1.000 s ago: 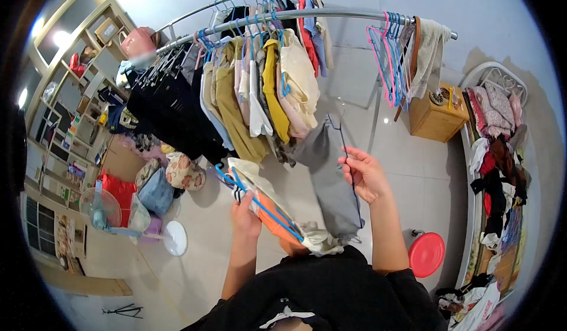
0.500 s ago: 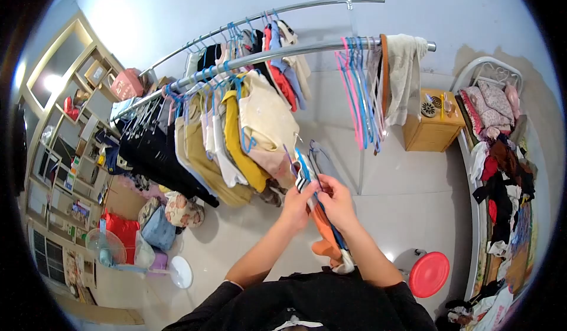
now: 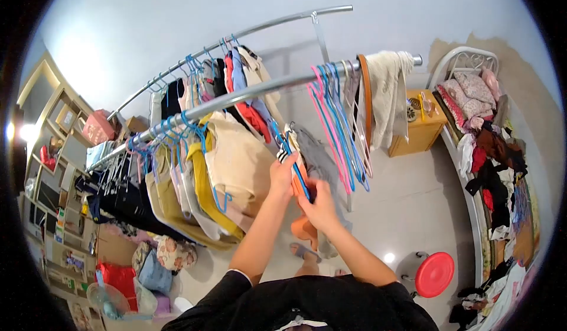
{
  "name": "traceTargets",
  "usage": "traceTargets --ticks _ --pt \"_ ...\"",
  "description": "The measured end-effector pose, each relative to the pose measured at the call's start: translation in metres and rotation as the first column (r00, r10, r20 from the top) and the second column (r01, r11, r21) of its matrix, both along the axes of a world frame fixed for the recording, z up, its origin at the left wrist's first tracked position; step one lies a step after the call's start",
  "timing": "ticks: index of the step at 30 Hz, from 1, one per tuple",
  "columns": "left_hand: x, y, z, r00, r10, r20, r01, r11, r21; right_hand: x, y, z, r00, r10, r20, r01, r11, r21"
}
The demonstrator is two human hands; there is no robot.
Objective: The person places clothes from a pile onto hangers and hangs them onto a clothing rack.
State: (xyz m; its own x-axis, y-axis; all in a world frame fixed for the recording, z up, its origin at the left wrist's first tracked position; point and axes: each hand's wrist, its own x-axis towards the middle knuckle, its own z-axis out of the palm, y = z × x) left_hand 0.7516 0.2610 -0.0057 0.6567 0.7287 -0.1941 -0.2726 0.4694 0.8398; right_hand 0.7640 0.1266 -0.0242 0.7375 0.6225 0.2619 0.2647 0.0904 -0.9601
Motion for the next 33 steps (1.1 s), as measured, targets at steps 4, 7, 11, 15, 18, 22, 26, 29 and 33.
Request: traceTargets --ticks 4,7,11,15,18,22,26,29,33 --pt "0.035 0.049 -0.001 0.997 -0.065 -0.039 0.067 0.997 0.049 0.01 0.026 0.002 0.994 0.079 0.078 -0.059 0.971 -0.232" --pt "0.053 0.09 -0.003 0.996 -0.076 -0.04 0.078 0.996 0.046 0.021 0.062 0.007 0.996 0.042 0.084 -0.026 0.984 -0.177" --pt "0.085 0.142 0.005 1.0 -0.006 0.017 0.004 0.995 0.104 0.041 0.119 0.011 0.948 -0.011 -0.317 0.001 0.999 -0.032" --pt "0.125 0.18 -0.023 0.996 -0.008 0.093 -0.001 0.996 0.093 0.059 0.158 0.019 0.799 -0.052 -0.599 0.182 0.97 0.159" --pt "0.14 0.214 -0.023 0.992 -0.026 -0.122 0.052 0.974 0.219 0.078 0.178 0.013 0.856 -0.019 -0.516 0.13 0.975 0.18" --pt "0.141 0.243 0.006 0.99 -0.042 -0.132 0.083 0.942 0.325 0.1 0.204 0.018 0.874 0.043 -0.484 0.014 0.993 0.115" --pt "0.147 0.262 0.036 0.983 -0.107 -0.149 0.134 0.974 0.181 0.13 0.239 0.027 0.987 -0.152 -0.056 0.159 0.976 0.149" --pt "0.156 0.28 0.041 0.986 -0.055 -0.158 0.09 0.971 0.221 0.165 0.248 0.048 0.97 -0.202 -0.132 0.226 0.954 0.197" --pt "0.159 0.296 0.043 0.99 -0.05 -0.128 0.078 0.971 0.224 0.208 0.282 0.07 0.973 -0.215 -0.084 0.231 0.931 0.283"
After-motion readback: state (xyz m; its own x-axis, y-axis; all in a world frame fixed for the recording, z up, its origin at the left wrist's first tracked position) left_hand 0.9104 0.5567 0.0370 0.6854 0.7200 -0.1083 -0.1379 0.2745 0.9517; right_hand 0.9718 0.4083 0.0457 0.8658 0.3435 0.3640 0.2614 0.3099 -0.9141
